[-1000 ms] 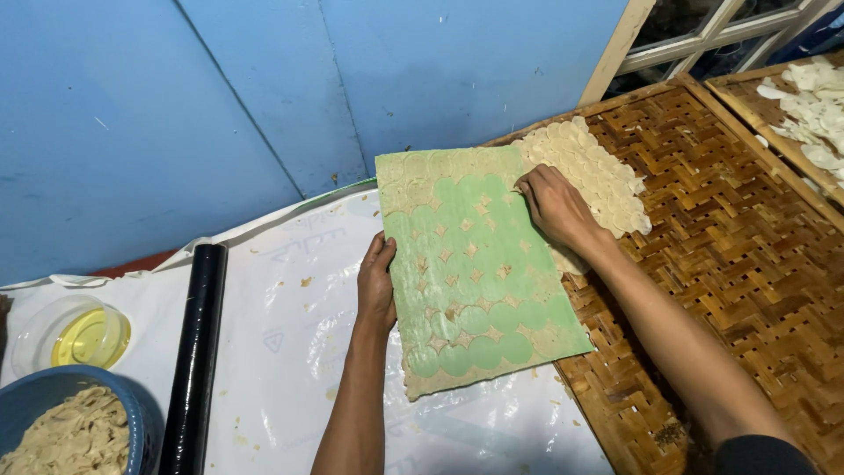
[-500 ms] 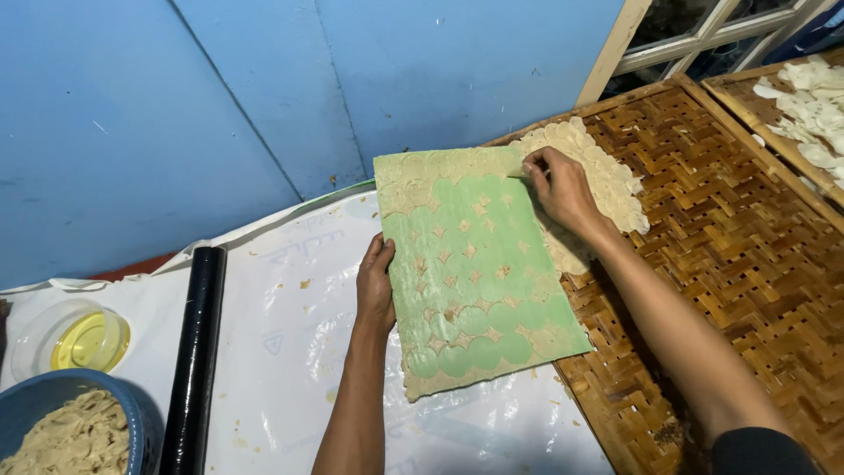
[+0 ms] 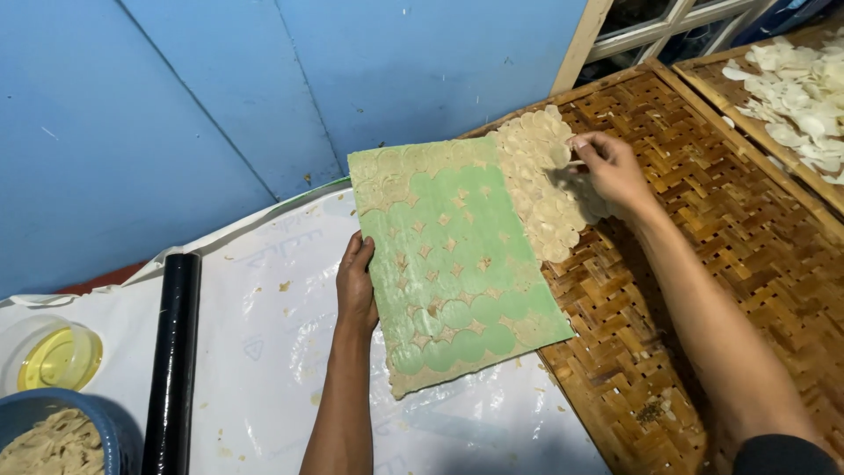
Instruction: Preparing and shaping small dough discs using a stencil board and a pressing tool.
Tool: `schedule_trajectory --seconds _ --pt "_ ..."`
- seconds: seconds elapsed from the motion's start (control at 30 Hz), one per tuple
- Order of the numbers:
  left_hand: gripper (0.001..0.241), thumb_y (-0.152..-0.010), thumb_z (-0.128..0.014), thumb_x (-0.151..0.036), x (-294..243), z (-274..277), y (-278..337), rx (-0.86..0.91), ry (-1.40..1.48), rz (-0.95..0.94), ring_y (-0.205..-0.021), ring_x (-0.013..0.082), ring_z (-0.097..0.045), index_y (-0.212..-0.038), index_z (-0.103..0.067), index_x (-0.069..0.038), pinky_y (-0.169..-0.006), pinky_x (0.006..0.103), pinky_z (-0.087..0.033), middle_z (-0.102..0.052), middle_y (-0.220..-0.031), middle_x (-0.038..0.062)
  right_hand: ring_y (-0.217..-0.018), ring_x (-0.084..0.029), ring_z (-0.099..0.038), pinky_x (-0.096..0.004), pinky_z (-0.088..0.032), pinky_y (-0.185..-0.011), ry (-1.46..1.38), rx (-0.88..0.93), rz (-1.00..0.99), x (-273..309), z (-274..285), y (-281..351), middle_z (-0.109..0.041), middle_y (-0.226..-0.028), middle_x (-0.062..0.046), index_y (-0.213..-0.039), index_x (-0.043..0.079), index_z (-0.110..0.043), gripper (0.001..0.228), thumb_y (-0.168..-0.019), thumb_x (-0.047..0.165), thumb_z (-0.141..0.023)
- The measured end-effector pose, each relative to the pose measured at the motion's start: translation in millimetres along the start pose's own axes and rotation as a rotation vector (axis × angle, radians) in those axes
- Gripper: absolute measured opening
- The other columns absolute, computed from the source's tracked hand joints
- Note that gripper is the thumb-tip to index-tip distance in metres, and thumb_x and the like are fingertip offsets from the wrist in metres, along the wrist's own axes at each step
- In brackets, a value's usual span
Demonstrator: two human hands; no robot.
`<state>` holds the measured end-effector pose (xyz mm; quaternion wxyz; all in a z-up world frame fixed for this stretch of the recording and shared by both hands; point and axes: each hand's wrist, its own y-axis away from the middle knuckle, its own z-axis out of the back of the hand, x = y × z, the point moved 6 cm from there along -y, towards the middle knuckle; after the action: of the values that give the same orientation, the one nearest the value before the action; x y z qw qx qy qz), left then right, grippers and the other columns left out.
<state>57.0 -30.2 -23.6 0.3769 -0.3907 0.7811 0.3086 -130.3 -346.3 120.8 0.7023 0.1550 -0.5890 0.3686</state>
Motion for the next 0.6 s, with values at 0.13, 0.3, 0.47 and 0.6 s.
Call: schedule_trajectory --seconds 0.13,0.3,0.47,0.6 --pt "0.036 -0.104 -0.052 -0.025 -2.9 -2.0 3.7 0.004 -0.017 0.002 -0.094 0.0237 -0.070 -0.136 -0.061 -0.013 -0.083 0.0390 -0.059 -0.072 -0.112 0.013 -0.089 -0.019 -0.066 -0.032 -0.057 -0.076 -0.022 -0.032 -0.057 -25.7 34.8 -2.7 -0.067 -0.104 -0.009 -0.123 0.002 -0.066 0.025 -0.114 0.024 -0.058" --pt "0.036 -0.103 -0.052 -0.024 -4.0 -3.2 5.3 -0.010 -0.063 -0.002 -0.098 0.0224 -0.068 -0.137 -0.060 -0.014 -0.086 0.0389 -0.058 -0.071 -0.116 0.011 -0.087 -0.014 -0.069 -0.027 -0.055 -0.076 0.150 -0.094 0.028 -76.6 95.8 -28.6 -0.069 -0.100 -0.009 -0.124 -0.002 -0.063 0.028 -0.105 0.014 -0.076" --pt "0.034 -0.103 -0.042 -0.013 -30.4 -29.8 28.7 -0.033 -0.016 0.043 -0.105 0.0205 -0.058 -0.132 -0.056 -0.001 -0.094 0.0330 -0.045 -0.063 -0.122 0.013 -0.085 -0.024 -0.065 -0.038 -0.057 -0.076 0.630 -0.019 -0.184 -76.7 98.1 -32.2 -0.069 -0.104 -0.015 -0.114 0.001 -0.069 0.013 -0.103 0.007 -0.069" --pt "0.037 -0.102 -0.053 -0.024 -6.8 -6.5 8.3 -0.026 -0.078 -0.012 -0.103 0.0219 -0.067 -0.138 -0.060 -0.014 -0.088 0.0389 -0.057 -0.069 -0.120 0.010 -0.091 -0.030 -0.069 -0.040 -0.049 -0.082 0.522 0.140 -0.116 -129.0 98.4 -32.8 -0.077 -0.100 -0.020 -0.115 0.000 -0.075 0.026 -0.092 0.011 -0.078"
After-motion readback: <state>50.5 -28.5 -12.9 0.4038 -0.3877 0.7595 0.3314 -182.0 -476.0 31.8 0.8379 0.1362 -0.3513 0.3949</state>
